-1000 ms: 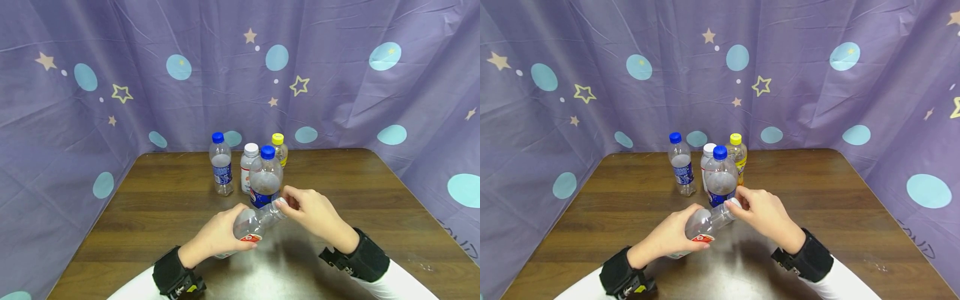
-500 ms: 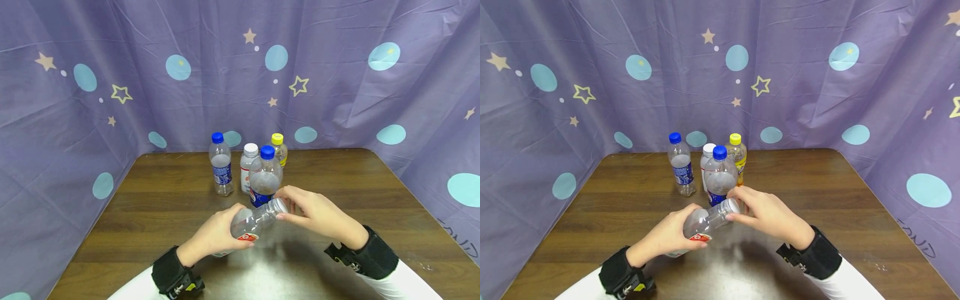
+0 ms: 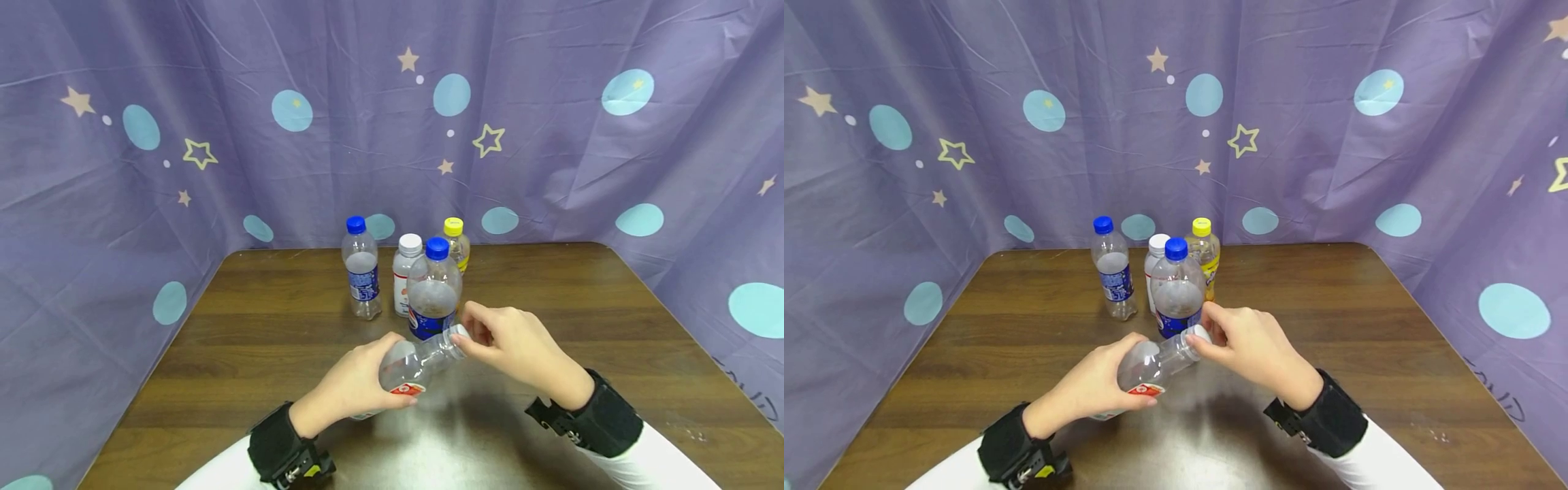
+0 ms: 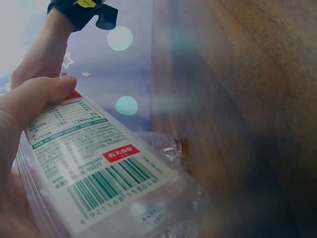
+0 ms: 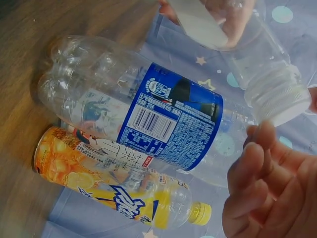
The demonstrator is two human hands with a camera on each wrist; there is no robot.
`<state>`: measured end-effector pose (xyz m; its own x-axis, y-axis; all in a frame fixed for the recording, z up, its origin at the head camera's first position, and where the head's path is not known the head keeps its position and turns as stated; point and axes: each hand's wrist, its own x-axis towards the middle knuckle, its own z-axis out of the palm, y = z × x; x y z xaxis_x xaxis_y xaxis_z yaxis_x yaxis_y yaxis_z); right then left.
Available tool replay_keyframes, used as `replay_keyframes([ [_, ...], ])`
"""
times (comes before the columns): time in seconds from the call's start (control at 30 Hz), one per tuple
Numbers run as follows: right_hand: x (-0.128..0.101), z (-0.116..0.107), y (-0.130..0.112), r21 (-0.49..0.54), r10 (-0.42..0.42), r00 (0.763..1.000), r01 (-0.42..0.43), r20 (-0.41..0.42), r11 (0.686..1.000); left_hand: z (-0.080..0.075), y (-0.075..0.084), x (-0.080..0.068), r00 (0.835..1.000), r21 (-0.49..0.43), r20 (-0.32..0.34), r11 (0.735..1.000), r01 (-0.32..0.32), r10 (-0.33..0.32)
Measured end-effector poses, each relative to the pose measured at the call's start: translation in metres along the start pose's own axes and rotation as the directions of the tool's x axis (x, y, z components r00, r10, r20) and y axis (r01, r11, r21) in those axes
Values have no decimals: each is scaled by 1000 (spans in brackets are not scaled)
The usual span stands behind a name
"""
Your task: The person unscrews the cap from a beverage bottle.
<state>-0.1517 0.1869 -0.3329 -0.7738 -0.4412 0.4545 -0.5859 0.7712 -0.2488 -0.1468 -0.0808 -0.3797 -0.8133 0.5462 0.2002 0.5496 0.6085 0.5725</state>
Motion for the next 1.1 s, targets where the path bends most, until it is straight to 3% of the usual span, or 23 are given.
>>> replay_keyframes([
  [0.2, -1, -4, 4, 69, -74, 995, 69, 67, 995, -1, 1, 0, 1000, 11, -1, 1000, 5, -5],
  [0.43, -3, -11, 13, 168, -209, 971, 188, 117, 968, 0, -2, 0, 1000, 3, 10, 1000, 12, -13],
  [0.57, -4, -11, 15, 164, -239, 966, 222, 96, 961, 1, -3, 0, 1000, 4, 9, 1000, 15, -15],
  [0.7, -5, -8, 14, 122, -246, 969, 242, 16, 963, 2, -2, 0, 1000, -6, 7, 1000, 10, -10],
  [0.87, -4, -3, 12, 74, -187, 981, 191, -58, 979, 2, 0, 2, 1000, -5, 7, 1000, -2, 2],
  [1.1, -2, -6, 11, 38, -6, 1000, 5, 28, 999, 2, 1, 3, 1000, 6, 9, 1000, -7, 7],
])
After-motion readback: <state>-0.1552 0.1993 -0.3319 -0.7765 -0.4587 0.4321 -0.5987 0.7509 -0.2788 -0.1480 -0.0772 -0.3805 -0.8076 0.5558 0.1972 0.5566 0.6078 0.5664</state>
